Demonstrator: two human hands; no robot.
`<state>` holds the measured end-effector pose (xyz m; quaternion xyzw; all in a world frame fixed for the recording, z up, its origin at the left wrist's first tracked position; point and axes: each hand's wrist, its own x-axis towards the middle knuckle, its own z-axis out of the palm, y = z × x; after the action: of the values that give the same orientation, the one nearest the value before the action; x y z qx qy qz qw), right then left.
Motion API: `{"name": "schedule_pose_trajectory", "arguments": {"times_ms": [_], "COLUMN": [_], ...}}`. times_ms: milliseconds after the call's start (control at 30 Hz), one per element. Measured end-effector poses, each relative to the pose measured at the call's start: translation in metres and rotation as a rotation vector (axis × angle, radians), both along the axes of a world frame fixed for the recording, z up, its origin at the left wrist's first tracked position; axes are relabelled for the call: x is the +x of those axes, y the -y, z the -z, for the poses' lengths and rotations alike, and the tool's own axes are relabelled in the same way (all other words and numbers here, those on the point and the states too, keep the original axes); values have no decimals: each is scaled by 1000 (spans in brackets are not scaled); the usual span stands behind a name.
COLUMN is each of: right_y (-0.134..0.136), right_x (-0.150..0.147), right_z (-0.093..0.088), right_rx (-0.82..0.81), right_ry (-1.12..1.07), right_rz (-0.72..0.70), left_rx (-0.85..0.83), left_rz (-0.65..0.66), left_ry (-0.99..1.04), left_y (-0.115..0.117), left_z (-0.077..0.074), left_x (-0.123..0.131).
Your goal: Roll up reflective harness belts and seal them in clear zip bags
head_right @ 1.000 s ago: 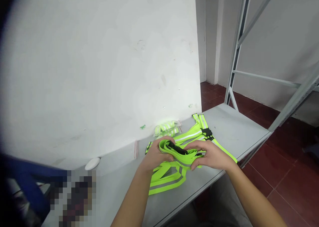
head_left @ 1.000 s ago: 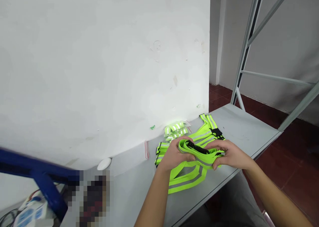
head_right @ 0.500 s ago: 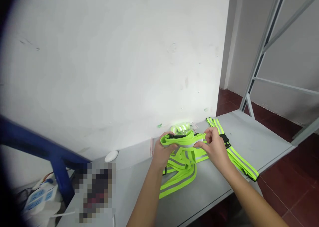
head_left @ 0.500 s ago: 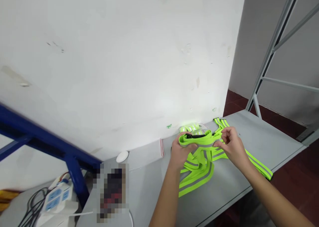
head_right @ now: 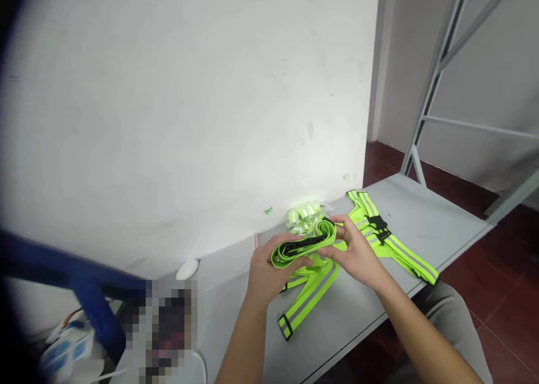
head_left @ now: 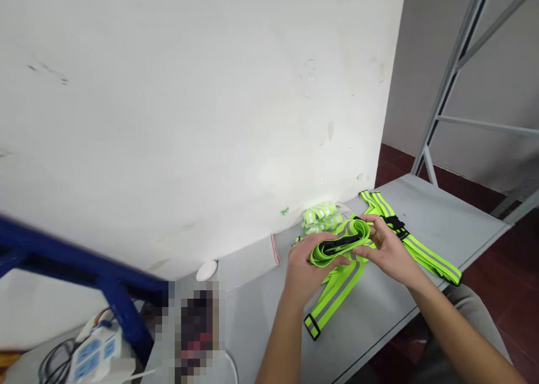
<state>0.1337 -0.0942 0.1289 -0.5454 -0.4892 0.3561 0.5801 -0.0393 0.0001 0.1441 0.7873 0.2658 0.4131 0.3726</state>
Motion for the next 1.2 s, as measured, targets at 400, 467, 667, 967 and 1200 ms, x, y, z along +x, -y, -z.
{"name": "schedule_pose_trajectory", "arguments": {"times_ms": [400,467,667,967,1200], "right_y": [40,43,46,38,25], "right_x": [25,32,65,78,87], "right_z": [-11,-9,-1,37,43], "right_rx": [15,43,-20,-26,-80], "right_ry": [416,467,453,-68,-276], "right_rz": [-29,-24,-103,-139,-23], "left_rx": [-232,-266,-160,-425,-556], "left_rz": [409,360,309,373,294], "left_ry": [-213,-220,-303,-176,-311], "left_y": [0,4,22,2,13], "left_z": [-21,-19,-24,20,46], "left_x": [30,38,65,89,53]}}
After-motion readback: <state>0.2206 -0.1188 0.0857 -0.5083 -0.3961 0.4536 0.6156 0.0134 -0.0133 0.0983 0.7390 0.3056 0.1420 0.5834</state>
